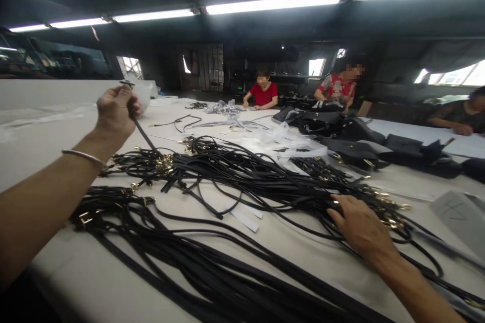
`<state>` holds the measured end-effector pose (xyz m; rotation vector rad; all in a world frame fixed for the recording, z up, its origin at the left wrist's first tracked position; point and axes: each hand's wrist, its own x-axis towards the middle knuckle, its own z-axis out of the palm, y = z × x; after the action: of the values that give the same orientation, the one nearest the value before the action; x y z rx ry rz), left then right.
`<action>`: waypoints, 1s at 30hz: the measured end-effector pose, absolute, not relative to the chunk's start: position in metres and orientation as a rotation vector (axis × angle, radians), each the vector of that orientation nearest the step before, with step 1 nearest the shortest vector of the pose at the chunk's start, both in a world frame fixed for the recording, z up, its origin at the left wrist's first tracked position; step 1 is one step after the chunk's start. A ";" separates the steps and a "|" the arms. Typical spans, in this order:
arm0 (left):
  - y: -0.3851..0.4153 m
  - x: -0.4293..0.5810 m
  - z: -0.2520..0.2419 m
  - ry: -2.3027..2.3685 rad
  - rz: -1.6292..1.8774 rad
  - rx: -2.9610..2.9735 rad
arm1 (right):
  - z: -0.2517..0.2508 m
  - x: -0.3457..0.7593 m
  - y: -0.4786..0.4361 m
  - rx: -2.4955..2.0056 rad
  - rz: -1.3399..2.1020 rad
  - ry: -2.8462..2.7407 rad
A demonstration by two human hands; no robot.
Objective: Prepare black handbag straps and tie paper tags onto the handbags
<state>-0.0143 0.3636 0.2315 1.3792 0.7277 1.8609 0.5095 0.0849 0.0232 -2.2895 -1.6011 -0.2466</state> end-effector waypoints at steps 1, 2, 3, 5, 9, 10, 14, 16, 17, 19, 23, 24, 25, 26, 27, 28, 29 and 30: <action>0.358 -0.011 0.244 0.639 1.850 1.343 | 0.022 0.511 0.094 -2.319 -0.237 -1.591; 0.349 -0.008 0.254 0.555 1.810 1.316 | 0.021 0.513 0.100 -2.344 -0.216 -1.577; 0.337 -0.005 0.259 0.492 1.746 1.300 | 0.020 0.516 0.103 -2.366 -0.189 -1.563; 0.309 0.001 0.258 0.447 1.601 1.296 | 0.021 0.523 0.104 -2.380 -0.133 -1.543; 0.248 0.009 0.222 0.508 1.285 1.300 | 0.047 0.531 0.097 -2.307 -0.137 -1.479; 0.233 0.010 0.211 0.522 1.210 1.279 | 0.060 0.531 0.095 -2.286 -0.159 -1.441; 0.183 0.010 0.179 0.487 1.047 1.148 | 0.131 0.521 0.085 -2.177 -0.214 -1.324; 0.164 0.011 0.172 0.431 0.984 1.109 | 0.176 0.508 0.078 -2.102 -0.233 -1.332; 0.156 0.012 0.171 0.394 0.959 1.097 | 0.199 0.498 0.074 -2.066 -0.238 -1.350; 0.141 0.020 0.169 0.318 0.924 1.061 | 0.243 0.471 0.063 -1.994 -0.237 -1.403; 0.112 0.050 0.164 0.155 0.874 0.941 | 0.312 0.399 0.029 -1.764 -0.098 -1.511; 0.104 0.059 0.162 0.106 0.833 0.908 | 0.322 0.381 0.019 -1.714 -0.041 -1.519; 0.096 0.067 0.159 0.047 0.790 0.869 | 0.327 0.363 0.009 -1.674 0.016 -1.528; 0.089 0.074 0.157 -0.013 0.756 0.823 | 0.327 0.347 -0.002 -1.655 0.070 -1.541; 0.083 0.080 0.154 -0.068 0.739 0.768 | 0.322 0.333 -0.013 -1.654 0.131 -1.568; 0.079 0.084 0.153 -0.114 0.748 0.704 | 0.312 0.322 -0.024 -1.664 0.194 -1.601; 0.077 0.086 0.151 -0.139 0.774 0.635 | 0.296 0.313 -0.036 -1.688 0.262 -1.631; 0.076 0.087 0.150 -0.137 0.812 0.564 | 0.275 0.308 -0.048 -1.719 0.327 -1.641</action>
<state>0.0866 0.0763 0.1495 0.5645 -0.1371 0.8118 0.3080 -0.0482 0.2754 -1.7186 -1.6409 0.3267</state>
